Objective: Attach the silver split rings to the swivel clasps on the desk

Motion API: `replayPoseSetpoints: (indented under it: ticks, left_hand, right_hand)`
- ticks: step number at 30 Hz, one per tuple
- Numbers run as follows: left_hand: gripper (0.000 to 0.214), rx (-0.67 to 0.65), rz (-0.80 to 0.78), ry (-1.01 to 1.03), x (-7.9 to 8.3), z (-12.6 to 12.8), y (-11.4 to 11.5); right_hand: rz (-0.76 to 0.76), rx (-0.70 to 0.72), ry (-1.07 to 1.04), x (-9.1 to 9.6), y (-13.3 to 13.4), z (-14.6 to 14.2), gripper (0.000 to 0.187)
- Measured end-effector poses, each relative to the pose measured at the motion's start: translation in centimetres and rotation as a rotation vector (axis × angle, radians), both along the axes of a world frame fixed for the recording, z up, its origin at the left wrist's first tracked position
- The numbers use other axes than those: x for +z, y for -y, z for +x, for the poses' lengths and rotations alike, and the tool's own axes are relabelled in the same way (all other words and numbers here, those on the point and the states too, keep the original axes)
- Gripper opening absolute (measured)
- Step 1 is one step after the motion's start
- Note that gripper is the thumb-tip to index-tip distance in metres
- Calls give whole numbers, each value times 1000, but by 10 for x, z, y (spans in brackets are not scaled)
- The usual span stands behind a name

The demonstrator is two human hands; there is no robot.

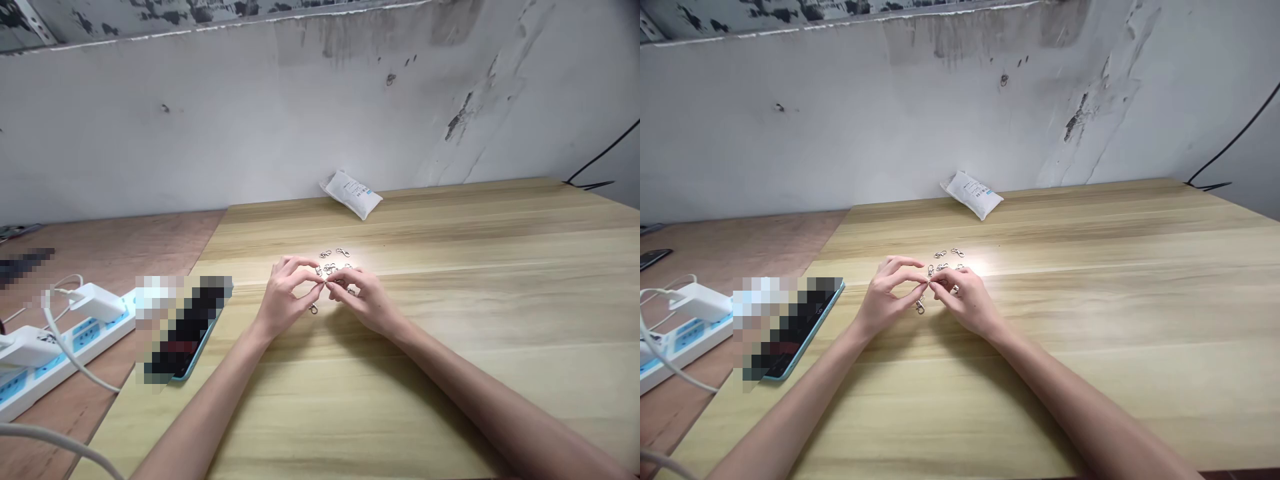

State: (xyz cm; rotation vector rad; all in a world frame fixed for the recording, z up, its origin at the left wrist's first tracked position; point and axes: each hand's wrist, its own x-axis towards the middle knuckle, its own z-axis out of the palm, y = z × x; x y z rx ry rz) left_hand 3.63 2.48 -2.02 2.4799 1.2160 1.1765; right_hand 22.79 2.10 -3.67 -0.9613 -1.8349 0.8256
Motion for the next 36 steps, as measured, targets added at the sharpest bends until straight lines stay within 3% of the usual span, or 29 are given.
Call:
replayPoseSetpoints:
  ticks: [9, 16, 22, 27, 36]
  left_hand:
    - [7, 2, -187, 96, 1, -1, -1]
    - [16, 35, -506, 292, -1, 3, 0]
    - [26, -50, -784, 499, -8, 5, -3]
    - [27, -43, -849, 585, -5, 5, -4]
    - [26, -68, -878, 560, -1, 2, -3]
  right_hand:
    - [-59, 110, -35, 6, -1, 4, 15]
    - [312, -92, 183, -2, -5, 5, 11]
    - [546, -93, 304, -4, -9, 7, 16]
    - [624, -59, 433, -2, -9, 11, 22]
    - [680, -11, 603, 2, -7, 14, 27]
